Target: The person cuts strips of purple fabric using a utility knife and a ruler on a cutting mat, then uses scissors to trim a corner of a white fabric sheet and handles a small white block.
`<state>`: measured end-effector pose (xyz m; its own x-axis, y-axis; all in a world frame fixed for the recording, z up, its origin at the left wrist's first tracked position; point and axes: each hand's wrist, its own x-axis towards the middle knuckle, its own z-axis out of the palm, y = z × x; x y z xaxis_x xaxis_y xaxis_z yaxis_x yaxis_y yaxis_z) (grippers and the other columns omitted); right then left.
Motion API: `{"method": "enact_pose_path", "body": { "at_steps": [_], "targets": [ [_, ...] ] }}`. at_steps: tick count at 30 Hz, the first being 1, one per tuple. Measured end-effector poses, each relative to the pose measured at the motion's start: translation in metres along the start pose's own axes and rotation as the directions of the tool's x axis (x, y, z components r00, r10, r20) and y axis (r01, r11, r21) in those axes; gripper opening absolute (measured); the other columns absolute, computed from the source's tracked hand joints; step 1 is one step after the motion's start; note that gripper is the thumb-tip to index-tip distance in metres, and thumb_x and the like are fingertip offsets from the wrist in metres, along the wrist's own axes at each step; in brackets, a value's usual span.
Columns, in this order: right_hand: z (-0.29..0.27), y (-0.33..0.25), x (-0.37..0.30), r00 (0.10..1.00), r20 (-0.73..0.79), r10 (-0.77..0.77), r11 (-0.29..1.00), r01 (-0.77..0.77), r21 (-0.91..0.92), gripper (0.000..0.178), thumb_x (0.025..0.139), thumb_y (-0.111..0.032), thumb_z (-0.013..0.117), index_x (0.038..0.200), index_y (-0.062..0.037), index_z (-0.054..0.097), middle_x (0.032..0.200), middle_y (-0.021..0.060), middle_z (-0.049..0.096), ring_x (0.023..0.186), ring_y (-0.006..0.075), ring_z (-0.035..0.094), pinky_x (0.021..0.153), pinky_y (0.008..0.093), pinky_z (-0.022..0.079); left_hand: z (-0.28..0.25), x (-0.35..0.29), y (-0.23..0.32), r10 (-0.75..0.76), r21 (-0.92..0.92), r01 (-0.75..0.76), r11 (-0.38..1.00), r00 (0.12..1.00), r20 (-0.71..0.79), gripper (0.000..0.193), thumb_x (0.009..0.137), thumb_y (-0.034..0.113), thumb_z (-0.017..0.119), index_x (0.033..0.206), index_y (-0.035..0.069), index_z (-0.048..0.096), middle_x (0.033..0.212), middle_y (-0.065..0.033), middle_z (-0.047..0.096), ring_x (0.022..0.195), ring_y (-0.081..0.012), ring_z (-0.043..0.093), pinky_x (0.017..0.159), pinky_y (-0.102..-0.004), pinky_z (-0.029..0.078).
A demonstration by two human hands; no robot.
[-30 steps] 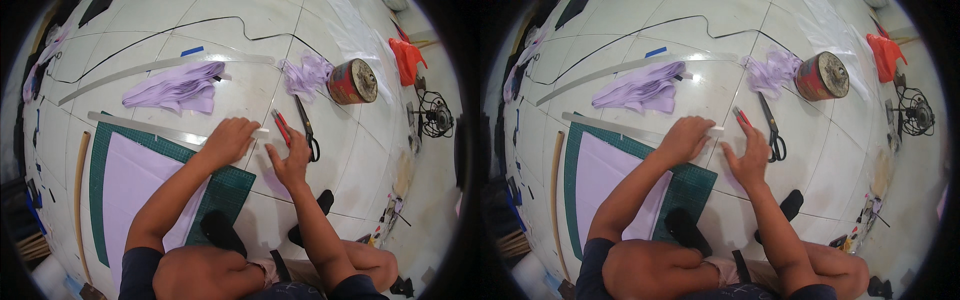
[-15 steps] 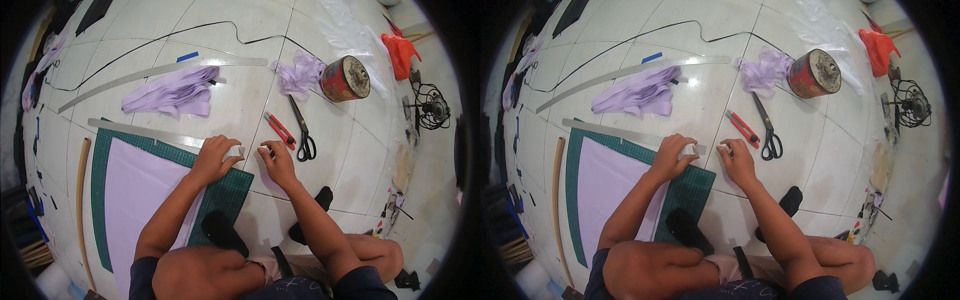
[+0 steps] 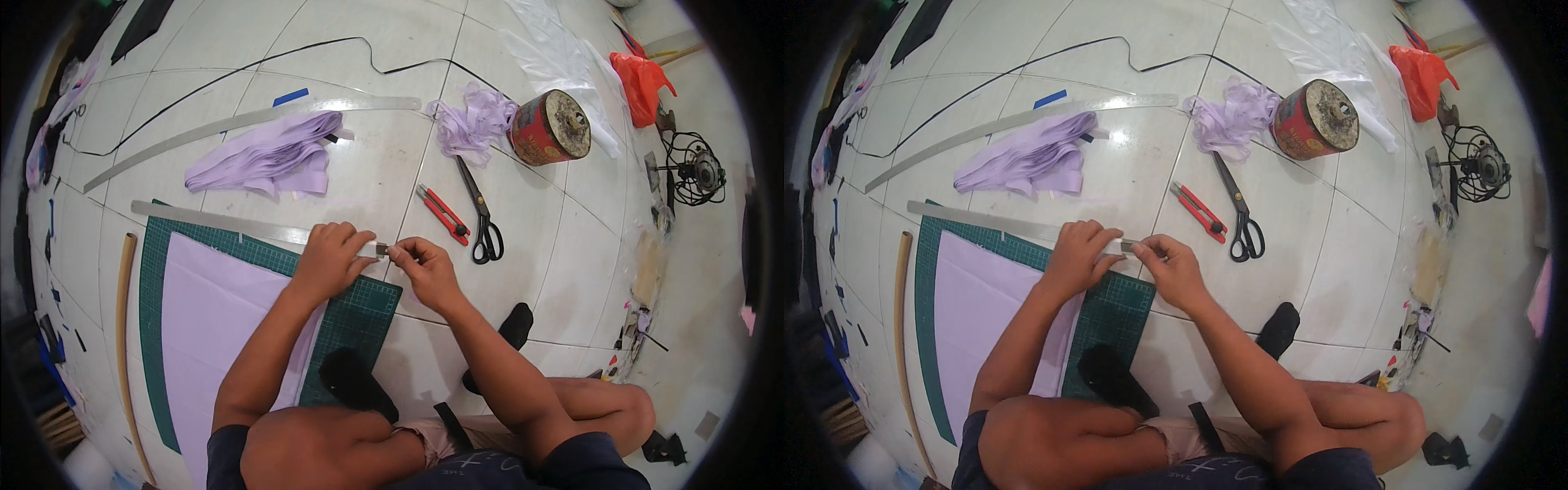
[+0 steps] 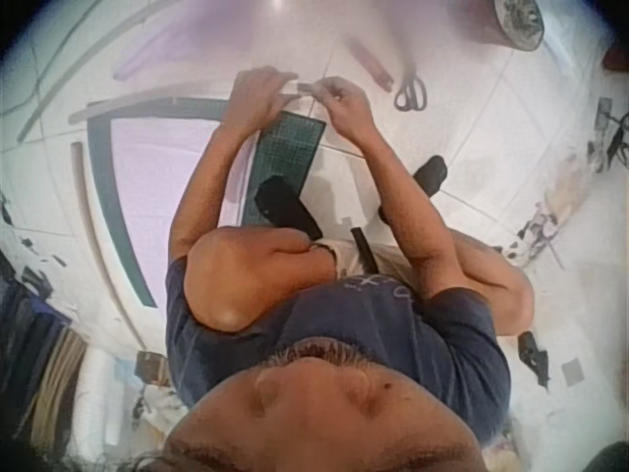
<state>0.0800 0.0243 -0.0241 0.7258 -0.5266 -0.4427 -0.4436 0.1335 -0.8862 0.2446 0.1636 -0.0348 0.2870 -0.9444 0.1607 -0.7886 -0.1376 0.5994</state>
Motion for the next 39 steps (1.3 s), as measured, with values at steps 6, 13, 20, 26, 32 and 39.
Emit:
{"method": "enact_pose_path", "body": {
  "at_steps": [6,13,20,26,32,39],
  "targets": [
    [-0.025,0.023,0.015,0.985,-0.159,0.066,0.996,-0.056,0.066,0.03,0.101,-0.029,0.06,0.103,0.0005,0.064,0.084,0.0035,0.064,0.074,0.0098,0.056,0.071,0.0265,0.048,-0.014,0.0,-0.021,-0.162,0.138,0.171,0.976,0.984,-0.075,0.04,0.078,0.022,0.077,0.114,0.01,0.065,0.094,-0.0092,0.058,0.09,-0.0308,0.056,0.081,-0.0425,0.04],
    [-0.056,0.021,0.025,0.832,-0.375,-0.409,0.623,-0.046,-0.781,0.041,0.086,-0.03,0.075,0.116,-0.0057,0.065,0.107,0.0147,0.058,0.099,0.0316,0.059,0.085,0.0443,0.048,-0.009,-0.009,-0.016,-0.363,-0.138,0.339,0.931,0.9,-0.242,0.032,0.08,0.014,0.073,0.111,0.006,0.065,0.102,-0.0133,0.066,0.096,-0.0341,0.062,0.083,-0.0445,0.045],
    [-0.09,0.028,0.016,0.919,-0.312,-0.24,0.677,-0.072,-0.733,0.037,0.086,-0.024,0.077,0.114,-0.0039,0.062,0.103,0.0115,0.066,0.087,0.0304,0.066,0.073,0.0392,0.051,0.017,-0.007,0.023,-0.53,-0.549,0.454,0.702,0.848,0.023,0.027,0.091,0.019,0.07,0.113,0.004,0.065,0.106,-0.0117,0.069,0.09,-0.0201,0.065,0.08,-0.0311,0.051],
    [-0.028,-0.003,-0.01,0.981,-0.193,0.037,0.976,0.006,0.216,0.036,0.098,-0.016,0.065,0.125,0.0,0.048,0.1,0.0108,0.068,0.081,0.017,0.069,0.059,0.0264,0.052,0.039,0.001,0.048,-0.603,-0.83,0.535,0.159,0.718,0.348,0.038,0.101,0.037,0.06,0.118,0.004,0.065,0.09,-0.0039,0.065,0.065,-0.0055,0.05,0.06,-0.0238,0.044],
    [0.013,-0.024,-0.015,0.999,0.016,0.042,0.916,-0.045,0.399,0.033,0.103,-0.016,0.052,0.132,0.0001,0.051,0.101,0.0107,0.066,0.076,0.0166,0.068,0.057,0.0257,0.051,0.034,0.002,0.052,-0.708,-0.924,0.382,0.023,0.658,0.255,0.039,0.104,0.037,0.055,0.119,0.002,0.064,0.086,-0.0009,0.062,0.061,-0.0035,0.045,0.053,-0.0217,0.038],
    [0.017,-0.022,-0.018,0.995,-0.079,0.069,0.971,-0.049,0.234,0.033,0.104,-0.025,0.055,0.125,-0.0008,0.052,0.082,0.0015,0.059,0.062,0.0073,0.05,0.053,0.022,0.04,0.035,0.005,0.053,-0.703,-0.913,0.407,-0.009,0.647,0.295,0.025,0.097,0.025,0.065,0.104,0.001,0.065,0.086,-0.0014,0.065,0.074,-0.0083,0.056,0.065,-0.0265,0.047]
  ]
}}
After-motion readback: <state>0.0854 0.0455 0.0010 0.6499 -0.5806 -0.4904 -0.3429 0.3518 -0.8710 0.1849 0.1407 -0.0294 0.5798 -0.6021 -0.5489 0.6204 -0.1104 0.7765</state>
